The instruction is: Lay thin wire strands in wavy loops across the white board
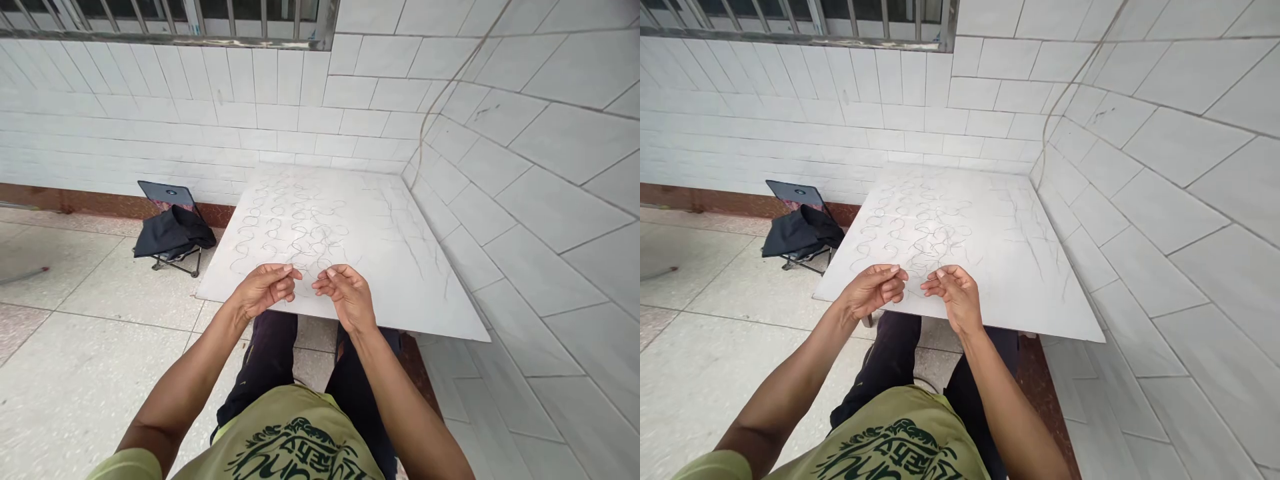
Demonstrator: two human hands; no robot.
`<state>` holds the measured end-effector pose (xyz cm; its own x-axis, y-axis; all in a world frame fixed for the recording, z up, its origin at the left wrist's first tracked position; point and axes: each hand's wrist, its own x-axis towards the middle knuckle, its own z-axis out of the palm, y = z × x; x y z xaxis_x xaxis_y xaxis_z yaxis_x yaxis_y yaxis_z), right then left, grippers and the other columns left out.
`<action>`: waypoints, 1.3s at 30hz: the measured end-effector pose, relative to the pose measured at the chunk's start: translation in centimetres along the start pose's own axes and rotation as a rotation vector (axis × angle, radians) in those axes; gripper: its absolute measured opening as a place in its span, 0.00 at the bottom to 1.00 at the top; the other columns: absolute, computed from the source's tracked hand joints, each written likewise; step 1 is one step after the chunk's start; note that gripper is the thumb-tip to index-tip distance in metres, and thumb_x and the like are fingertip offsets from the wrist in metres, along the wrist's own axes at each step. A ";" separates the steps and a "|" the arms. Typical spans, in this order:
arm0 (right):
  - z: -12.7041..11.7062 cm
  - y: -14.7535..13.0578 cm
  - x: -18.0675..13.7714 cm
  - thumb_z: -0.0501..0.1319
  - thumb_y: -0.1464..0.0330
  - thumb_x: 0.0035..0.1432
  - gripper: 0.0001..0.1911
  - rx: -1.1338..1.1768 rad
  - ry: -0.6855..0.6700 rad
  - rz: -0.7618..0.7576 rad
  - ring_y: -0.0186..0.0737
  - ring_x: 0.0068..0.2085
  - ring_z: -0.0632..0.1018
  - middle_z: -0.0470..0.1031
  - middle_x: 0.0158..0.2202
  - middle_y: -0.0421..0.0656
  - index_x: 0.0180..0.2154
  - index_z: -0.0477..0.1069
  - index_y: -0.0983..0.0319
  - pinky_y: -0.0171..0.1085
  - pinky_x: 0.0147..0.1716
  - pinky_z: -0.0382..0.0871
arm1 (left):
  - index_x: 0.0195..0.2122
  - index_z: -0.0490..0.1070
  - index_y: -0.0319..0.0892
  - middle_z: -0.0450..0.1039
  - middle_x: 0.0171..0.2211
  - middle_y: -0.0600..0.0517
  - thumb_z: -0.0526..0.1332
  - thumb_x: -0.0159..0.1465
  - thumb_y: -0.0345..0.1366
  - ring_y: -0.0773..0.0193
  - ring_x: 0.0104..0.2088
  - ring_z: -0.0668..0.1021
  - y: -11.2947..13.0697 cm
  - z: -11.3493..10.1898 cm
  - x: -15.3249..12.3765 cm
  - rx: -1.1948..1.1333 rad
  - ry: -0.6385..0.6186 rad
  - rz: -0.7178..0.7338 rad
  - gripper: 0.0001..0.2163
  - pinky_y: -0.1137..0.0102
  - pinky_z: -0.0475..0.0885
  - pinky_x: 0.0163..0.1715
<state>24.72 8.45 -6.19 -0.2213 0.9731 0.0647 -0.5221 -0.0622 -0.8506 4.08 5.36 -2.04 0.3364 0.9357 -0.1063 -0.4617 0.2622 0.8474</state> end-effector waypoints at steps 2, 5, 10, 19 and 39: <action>0.5 0.3 -0.3 0.73 0.61 0.57 0.11 0.031 0.019 0.019 0.41 0.32 0.85 0.81 0.33 0.41 0.34 0.74 0.57 0.37 0.29 0.79 | 0.39 0.81 0.33 0.54 0.19 0.60 0.70 0.65 0.42 0.73 0.21 0.62 0.0 0.0 -0.3 -0.008 -0.011 0.009 0.14 0.72 0.67 0.27; 0.9 0.6 -0.4 0.73 0.60 0.56 0.13 0.052 0.029 0.048 0.42 0.33 0.85 0.81 0.33 0.41 0.34 0.73 0.58 0.37 0.30 0.80 | 0.41 0.82 0.32 0.55 0.19 0.60 0.70 0.64 0.40 0.73 0.21 0.62 0.1 -0.1 -0.3 0.008 -0.007 0.026 0.13 0.72 0.67 0.27; 0.8 0.6 -0.3 0.74 0.58 0.55 0.15 0.080 0.029 0.071 0.44 0.37 0.86 0.81 0.33 0.40 0.33 0.72 0.57 0.39 0.34 0.82 | 0.41 0.82 0.33 0.56 0.18 0.60 0.72 0.63 0.38 0.73 0.20 0.62 0.0 -0.4 0.2 0.022 -0.002 0.029 0.12 0.72 0.68 0.25; -0.4 0.7 -0.1 0.64 0.57 0.65 0.11 -0.275 0.038 -0.133 0.47 0.44 0.85 0.81 0.40 0.43 0.42 0.69 0.55 0.47 0.42 0.82 | 0.39 0.82 0.32 0.57 0.17 0.59 0.72 0.61 0.34 0.74 0.19 0.63 -0.4 -1.1 0.4 0.012 0.004 -0.065 0.10 0.74 0.66 0.23; -3.2 -2.3 4.1 0.54 0.78 0.72 0.16 -1.616 -0.873 -1.115 0.43 0.75 0.55 0.67 0.68 0.46 0.54 0.72 0.61 0.55 0.74 0.53 | 0.36 0.80 0.33 0.54 0.14 0.61 0.66 0.65 0.31 0.74 0.14 0.59 -0.7 -1.7 -1.6 -0.039 -0.151 -0.180 0.06 0.75 0.68 0.19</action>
<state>27.63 13.25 -5.66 -0.8697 0.1078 0.4816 0.2015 0.9683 0.1473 2.43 4.06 -3.38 0.5342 0.8276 -0.1723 -0.4136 0.4337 0.8005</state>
